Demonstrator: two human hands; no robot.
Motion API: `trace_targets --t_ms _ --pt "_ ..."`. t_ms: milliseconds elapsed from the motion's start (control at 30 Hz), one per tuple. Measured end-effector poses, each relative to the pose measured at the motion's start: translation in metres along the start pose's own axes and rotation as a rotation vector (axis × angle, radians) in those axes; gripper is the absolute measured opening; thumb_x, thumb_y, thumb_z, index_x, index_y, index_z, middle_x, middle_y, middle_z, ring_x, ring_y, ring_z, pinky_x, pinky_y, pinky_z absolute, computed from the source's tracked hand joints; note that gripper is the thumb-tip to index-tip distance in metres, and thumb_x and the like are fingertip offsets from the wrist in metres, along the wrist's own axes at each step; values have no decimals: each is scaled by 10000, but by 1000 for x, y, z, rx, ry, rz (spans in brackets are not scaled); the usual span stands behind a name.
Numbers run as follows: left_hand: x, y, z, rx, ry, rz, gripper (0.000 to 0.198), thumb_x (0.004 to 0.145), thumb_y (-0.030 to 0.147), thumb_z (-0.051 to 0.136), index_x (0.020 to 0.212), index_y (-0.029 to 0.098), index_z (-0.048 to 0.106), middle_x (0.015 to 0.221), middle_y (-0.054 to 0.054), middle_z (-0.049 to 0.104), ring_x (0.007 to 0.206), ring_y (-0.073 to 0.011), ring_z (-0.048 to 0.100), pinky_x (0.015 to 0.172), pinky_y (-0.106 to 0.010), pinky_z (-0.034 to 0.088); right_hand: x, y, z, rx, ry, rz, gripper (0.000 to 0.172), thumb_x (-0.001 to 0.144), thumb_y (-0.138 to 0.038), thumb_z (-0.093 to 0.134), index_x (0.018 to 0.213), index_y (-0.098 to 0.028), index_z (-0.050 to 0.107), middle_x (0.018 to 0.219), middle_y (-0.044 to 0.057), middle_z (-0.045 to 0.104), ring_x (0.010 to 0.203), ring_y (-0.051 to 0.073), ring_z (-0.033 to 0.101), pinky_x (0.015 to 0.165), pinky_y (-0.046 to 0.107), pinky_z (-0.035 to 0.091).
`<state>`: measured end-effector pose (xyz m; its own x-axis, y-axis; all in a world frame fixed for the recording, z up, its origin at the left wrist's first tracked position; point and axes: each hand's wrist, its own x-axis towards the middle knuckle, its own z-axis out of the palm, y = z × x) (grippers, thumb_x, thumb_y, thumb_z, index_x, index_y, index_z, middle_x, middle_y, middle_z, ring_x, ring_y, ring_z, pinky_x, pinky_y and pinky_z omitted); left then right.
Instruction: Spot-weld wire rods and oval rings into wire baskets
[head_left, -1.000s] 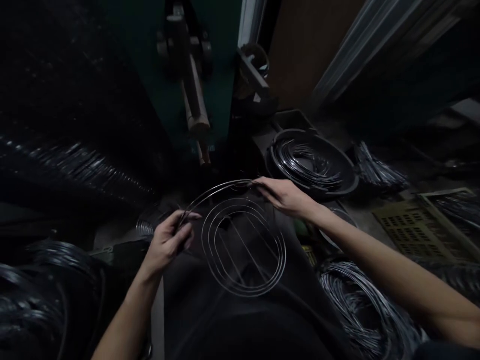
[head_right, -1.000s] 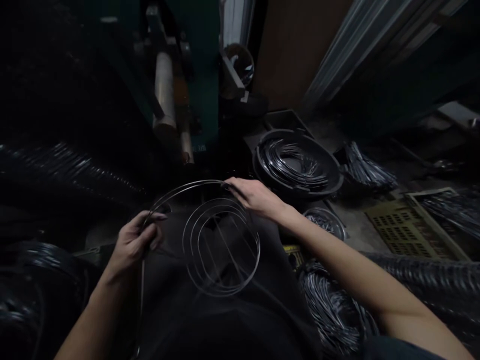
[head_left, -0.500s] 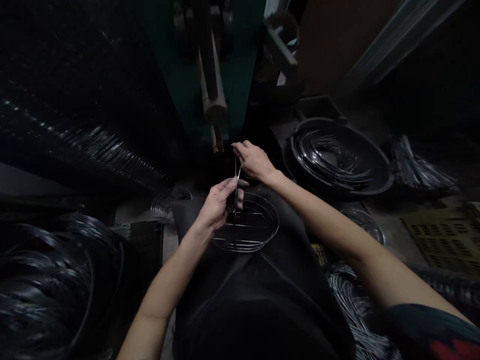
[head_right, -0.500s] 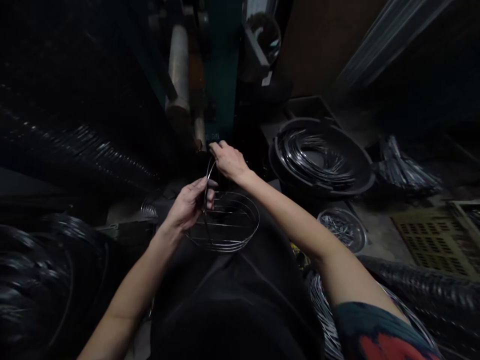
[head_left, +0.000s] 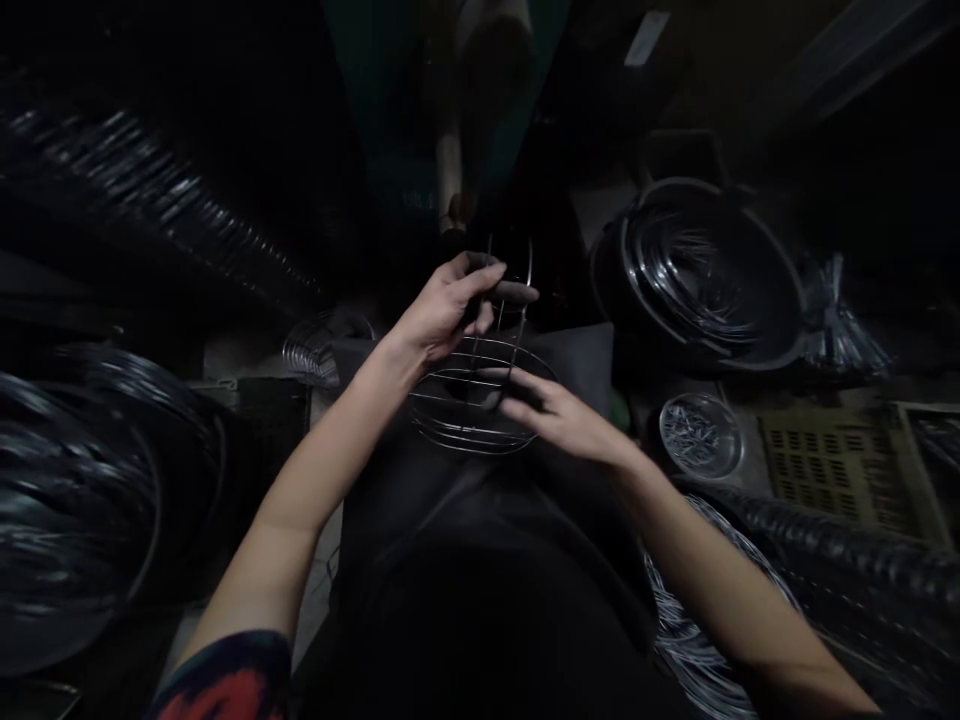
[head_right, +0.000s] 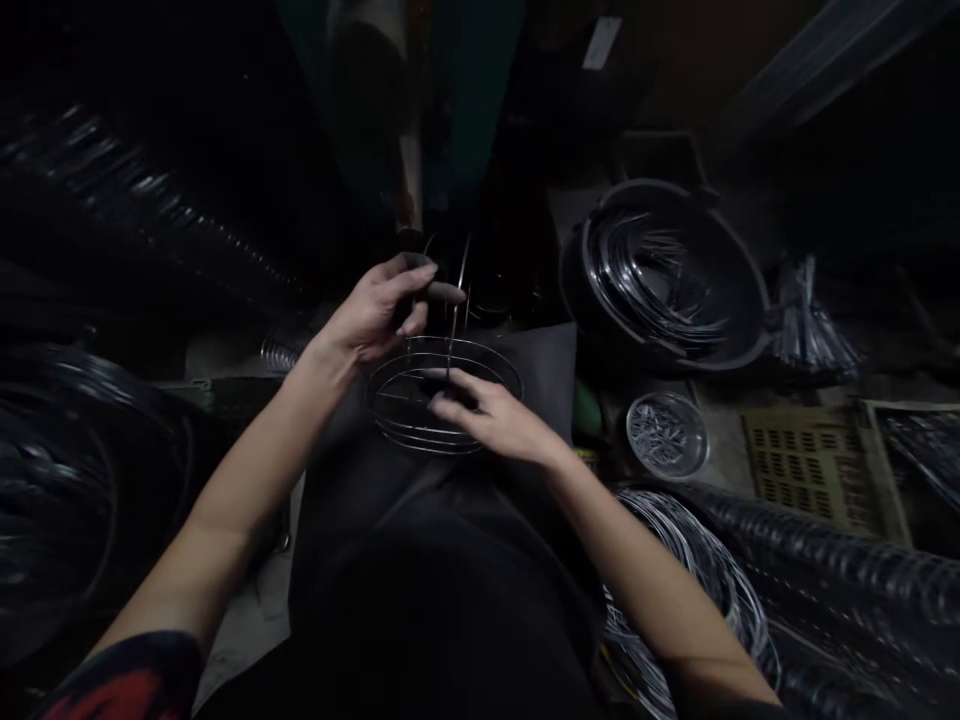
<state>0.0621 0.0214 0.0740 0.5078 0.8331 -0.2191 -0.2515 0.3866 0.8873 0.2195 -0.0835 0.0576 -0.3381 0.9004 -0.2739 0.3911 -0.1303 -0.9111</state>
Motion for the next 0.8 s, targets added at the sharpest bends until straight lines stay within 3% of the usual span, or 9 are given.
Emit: trace_targets --t_ms 100,167,267,367,400,467,533,600,800 --pt "11 -2 -2 29 25 21 243 879 327 610 958 135 484 831 -35 668 437 -31 528 396 -118 342 3 9 22 97 -122 83 386 844 -447 593 1084 -161 689 1002 76 686 871 196 633 754 323 511" --pt "6 -4 -10 96 52 77 287 887 374 598 1023 137 509 897 -53 654 559 -79 615 461 -153 428 16 8 22 104 -153 88 329 832 -442 601 913 -145 716 892 58 682 740 160 613 651 282 488" --pt "-29 -18 -33 373 63 261 397 896 457 559 1177 180 516 1051 -84 632 894 -195 672 710 -309 555 39 -1 4 142 33 66 304 812 -441 629 829 -141 678 768 29 651 531 91 519 479 225 397" --pt "-75 -57 -63 936 -98 440 634 808 498 658 1346 236 450 1301 -120 538 1247 -325 488 1051 -537 390 56 -9 -14 252 214 78 282 812 -418 647 879 -145 623 694 14 635 401 48 410 374 194 289" --pt "-86 -74 -72 1128 -120 454 713 775 509 686 1384 248 423 1349 -133 497 1287 -361 430 1095 -602 293 60 -10 -16 280 212 86 284 798 -406 669 895 -147 606 672 10 630 384 44 394 359 188 272" --pt "-95 -109 -85 1356 -90 516 748 762 509 695 1405 254 412 1315 -140 493 1249 -364 431 1099 -635 228 65 -9 -12 323 158 96 317 760 -387 719 919 -151 580 645 3 621 386 49 407 348 180 275" --pt "-90 -134 -89 1405 -24 617 767 741 558 691 1389 239 434 1202 -133 525 1156 -339 469 1077 -613 257 67 -6 -4 352 111 89 351 728 -382 753 921 -157 565 635 -7 608 406 58 437 351 174 295" --pt "-76 -142 -87 1362 35 716 799 721 580 697 1381 219 426 1125 -123 538 1082 -316 490 1023 -567 323 68 -2 1 360 101 70 359 709 -374 772 906 -160 562 631 -17 593 427 58 453 363 169 316" --pt "-49 -104 -75 1108 143 947 784 713 393 750 1336 259 293 1133 -97 547 1023 -254 563 901 -461 413 84 -11 -16 334 186 18 337 703 -348 776 884 -167 556 648 -15 604 479 67 485 396 166 354"
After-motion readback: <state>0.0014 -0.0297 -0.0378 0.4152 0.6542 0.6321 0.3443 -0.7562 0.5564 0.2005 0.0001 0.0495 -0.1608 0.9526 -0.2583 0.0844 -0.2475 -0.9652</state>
